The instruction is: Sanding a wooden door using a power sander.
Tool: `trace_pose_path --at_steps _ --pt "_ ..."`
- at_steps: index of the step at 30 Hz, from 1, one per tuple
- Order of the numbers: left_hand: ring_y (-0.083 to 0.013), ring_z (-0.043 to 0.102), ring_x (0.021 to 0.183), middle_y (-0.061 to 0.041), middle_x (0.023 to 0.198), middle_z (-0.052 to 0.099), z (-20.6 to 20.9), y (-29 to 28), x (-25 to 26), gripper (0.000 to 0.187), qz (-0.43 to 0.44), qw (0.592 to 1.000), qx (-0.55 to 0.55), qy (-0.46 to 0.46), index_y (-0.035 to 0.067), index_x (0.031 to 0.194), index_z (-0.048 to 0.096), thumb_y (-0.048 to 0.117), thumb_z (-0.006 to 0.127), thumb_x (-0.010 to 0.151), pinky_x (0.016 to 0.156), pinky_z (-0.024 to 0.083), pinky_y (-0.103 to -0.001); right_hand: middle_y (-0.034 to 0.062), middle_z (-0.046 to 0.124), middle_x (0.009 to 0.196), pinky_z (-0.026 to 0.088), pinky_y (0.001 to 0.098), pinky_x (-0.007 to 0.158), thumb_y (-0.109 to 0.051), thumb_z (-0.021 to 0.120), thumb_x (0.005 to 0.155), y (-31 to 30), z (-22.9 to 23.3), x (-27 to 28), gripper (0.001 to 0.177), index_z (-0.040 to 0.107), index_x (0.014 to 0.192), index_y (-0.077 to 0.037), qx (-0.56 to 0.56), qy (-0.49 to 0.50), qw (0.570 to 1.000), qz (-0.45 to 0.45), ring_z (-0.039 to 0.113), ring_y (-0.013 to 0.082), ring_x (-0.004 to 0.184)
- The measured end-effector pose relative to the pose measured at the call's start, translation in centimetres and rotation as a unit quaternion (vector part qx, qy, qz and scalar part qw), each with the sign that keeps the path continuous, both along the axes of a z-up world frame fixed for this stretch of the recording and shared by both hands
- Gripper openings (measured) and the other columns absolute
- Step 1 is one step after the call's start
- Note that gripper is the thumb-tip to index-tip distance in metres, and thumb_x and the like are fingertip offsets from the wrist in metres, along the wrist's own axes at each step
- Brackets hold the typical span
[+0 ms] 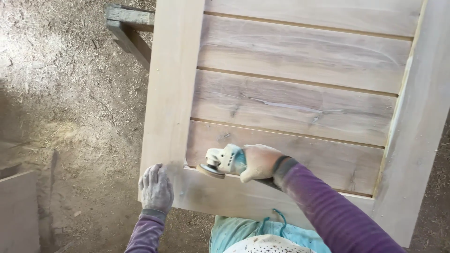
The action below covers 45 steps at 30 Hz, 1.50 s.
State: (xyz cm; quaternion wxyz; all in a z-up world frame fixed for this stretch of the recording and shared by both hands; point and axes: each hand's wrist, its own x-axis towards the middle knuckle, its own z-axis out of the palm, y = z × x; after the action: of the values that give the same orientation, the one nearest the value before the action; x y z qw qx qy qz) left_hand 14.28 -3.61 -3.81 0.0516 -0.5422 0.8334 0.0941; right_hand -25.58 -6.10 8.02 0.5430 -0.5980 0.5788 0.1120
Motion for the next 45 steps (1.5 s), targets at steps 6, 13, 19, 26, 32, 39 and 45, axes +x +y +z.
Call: trace_pose_path --at_steps 6,13,19,26,32,39,45 --pt "-0.0351 0.019 0.149 -0.019 0.160 0.023 1.4 0.0 -4.7 0.065 -0.112 0.977 0.181 -0.027 0.006 0.155 0.025 0.027 0.051 0.099 0.123 0.011 -0.051 0.0052 0.067 0.090 0.054 0.0337 0.075 -0.017 0.081 0.065 5.8 2.2 -5.1 0.045 0.067 0.106 -0.003 0.064 -0.202 0.920 -0.330 0.063 0.0172 0.080" --pt "-0.0376 -0.002 0.154 -0.020 0.167 0.003 2.7 3.8 -11.2 0.081 -0.198 0.947 0.253 0.000 0.001 0.157 0.011 0.040 0.050 0.099 0.120 -0.005 -0.055 0.0151 0.067 0.087 0.055 0.0374 0.065 -0.016 0.072 0.071 19.1 3.8 -8.9 0.053 0.056 0.119 0.002 0.038 -0.262 0.753 -0.603 0.062 0.0232 0.072" --pt "-0.0362 0.041 0.134 -0.019 0.139 0.049 2.9 3.5 -13.0 0.063 -0.227 0.954 0.152 0.121 0.000 0.141 0.047 0.033 0.064 0.091 0.115 0.026 -0.053 0.0266 0.066 0.117 0.059 0.0519 0.087 -0.024 0.071 0.084 36.6 -4.5 -9.7 0.077 0.043 0.151 -0.001 0.002 -0.435 0.515 -0.739 0.069 0.0365 0.104" --pt "-0.0314 0.051 0.117 -0.013 0.118 0.058 4.6 0.4 -10.5 0.039 -0.208 0.970 0.121 0.032 0.006 0.122 0.061 0.033 0.064 0.094 0.106 0.038 -0.049 0.0240 0.068 0.116 0.059 0.0498 0.090 -0.028 0.074 0.082 49.8 -10.2 -12.9 0.074 0.048 0.146 -0.003 -0.020 -0.381 0.572 -0.726 0.071 0.0343 0.104" --pt "-0.0404 0.027 0.145 -0.022 0.151 0.033 3.6 4.6 -8.2 0.069 -0.182 0.979 0.086 -0.023 -0.001 0.148 0.033 0.037 0.057 0.096 0.120 0.020 -0.055 0.0215 0.071 0.114 0.058 0.0479 0.092 -0.031 0.076 0.079 59.3 -15.3 -10.3 0.071 0.054 0.141 -0.005 -0.017 -0.317 0.607 -0.728 0.072 0.0322 0.104" --pt "-0.0334 -0.009 0.160 -0.015 0.173 -0.007 6.2 9.1 -6.4 0.083 -0.192 0.949 0.233 -0.095 0.005 0.163 -0.004 0.040 0.043 0.104 0.127 -0.006 -0.049 0.0188 0.074 0.113 0.058 0.0456 0.095 -0.035 0.079 0.077 55.8 -17.4 -8.2 0.068 0.061 0.136 -0.007 -0.031 -0.230 0.682 -0.694 0.074 0.0300 0.103" --pt "-0.0270 -0.011 0.159 -0.007 0.173 -0.012 3.6 2.9 -1.1 0.078 -0.126 0.958 0.237 -0.095 0.015 0.164 -0.009 0.048 0.032 0.106 0.126 -0.008 -0.045 0.0167 0.077 0.112 0.057 0.0438 0.097 -0.038 0.081 0.074 53.1 -18.9 -5.5 0.065 0.067 0.131 -0.008 -0.044 -0.112 0.732 -0.670 0.076 0.0282 0.103"
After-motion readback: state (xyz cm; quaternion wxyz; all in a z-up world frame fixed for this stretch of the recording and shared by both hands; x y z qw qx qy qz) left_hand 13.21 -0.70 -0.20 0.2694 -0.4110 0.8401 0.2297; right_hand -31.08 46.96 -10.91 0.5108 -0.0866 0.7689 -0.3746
